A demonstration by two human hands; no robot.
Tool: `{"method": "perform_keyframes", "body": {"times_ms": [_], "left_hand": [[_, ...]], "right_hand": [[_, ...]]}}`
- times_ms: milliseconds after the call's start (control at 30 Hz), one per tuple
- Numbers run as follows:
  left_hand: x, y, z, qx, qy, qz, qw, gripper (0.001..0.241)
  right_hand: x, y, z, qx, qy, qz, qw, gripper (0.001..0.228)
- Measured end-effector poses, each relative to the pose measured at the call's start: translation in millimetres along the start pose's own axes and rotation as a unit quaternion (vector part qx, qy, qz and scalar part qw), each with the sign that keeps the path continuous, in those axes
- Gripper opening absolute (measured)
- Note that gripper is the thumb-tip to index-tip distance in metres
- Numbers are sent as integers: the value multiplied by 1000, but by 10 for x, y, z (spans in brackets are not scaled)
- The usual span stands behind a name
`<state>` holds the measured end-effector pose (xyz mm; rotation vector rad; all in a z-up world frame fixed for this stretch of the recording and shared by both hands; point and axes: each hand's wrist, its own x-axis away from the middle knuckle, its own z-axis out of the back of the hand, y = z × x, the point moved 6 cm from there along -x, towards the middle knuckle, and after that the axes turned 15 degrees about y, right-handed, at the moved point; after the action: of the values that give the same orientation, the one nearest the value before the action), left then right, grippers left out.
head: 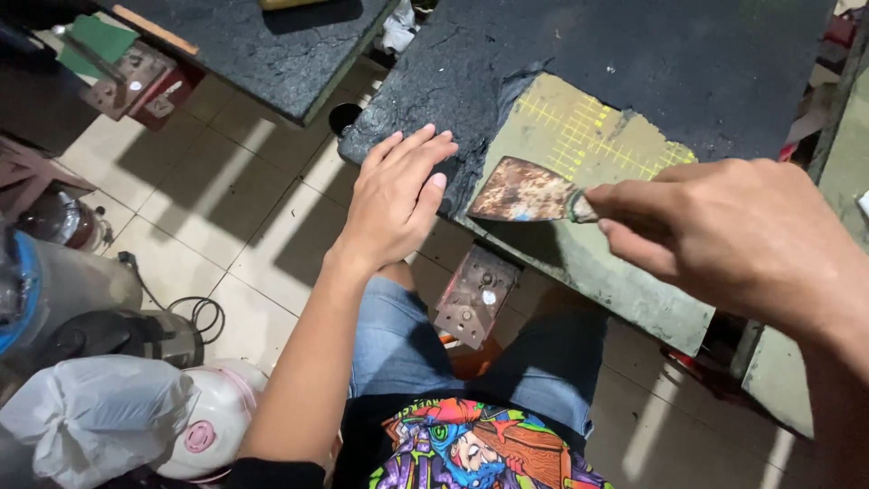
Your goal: The person uses a metal scraper to remove a layer of material or residue from a green gridded surface on a workbench.
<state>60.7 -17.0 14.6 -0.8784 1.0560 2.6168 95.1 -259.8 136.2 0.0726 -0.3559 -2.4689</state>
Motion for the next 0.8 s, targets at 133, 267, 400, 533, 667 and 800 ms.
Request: {"method": "perform_keyframes", "body": {"times_ms": [133, 267, 400, 533, 667, 800], "left_hand": [[32, 12, -7, 1, 24, -12, 1000, 42], [12, 36, 41, 44, 23, -2, 999, 46], [18, 20, 114, 91, 27, 22, 995, 47], [-23, 38, 176, 138, 49, 21, 989, 46], [-8, -13, 175, 167, 53, 37, 984, 42], [-27, 2, 180, 163, 55, 36, 984, 42]], "right_hand": [[-94, -112, 120, 89, -144, -13, 985, 31], [-220, -160, 269, 108, -150, -20, 982, 27], [-235, -126, 204, 105, -140, 0, 985, 25], [-163, -55, 61, 73, -68, -1, 995, 32], [-81, 22, -76, 9, 11, -17, 1000, 31], [-18, 50, -151, -84, 46, -38, 995, 32]]}}
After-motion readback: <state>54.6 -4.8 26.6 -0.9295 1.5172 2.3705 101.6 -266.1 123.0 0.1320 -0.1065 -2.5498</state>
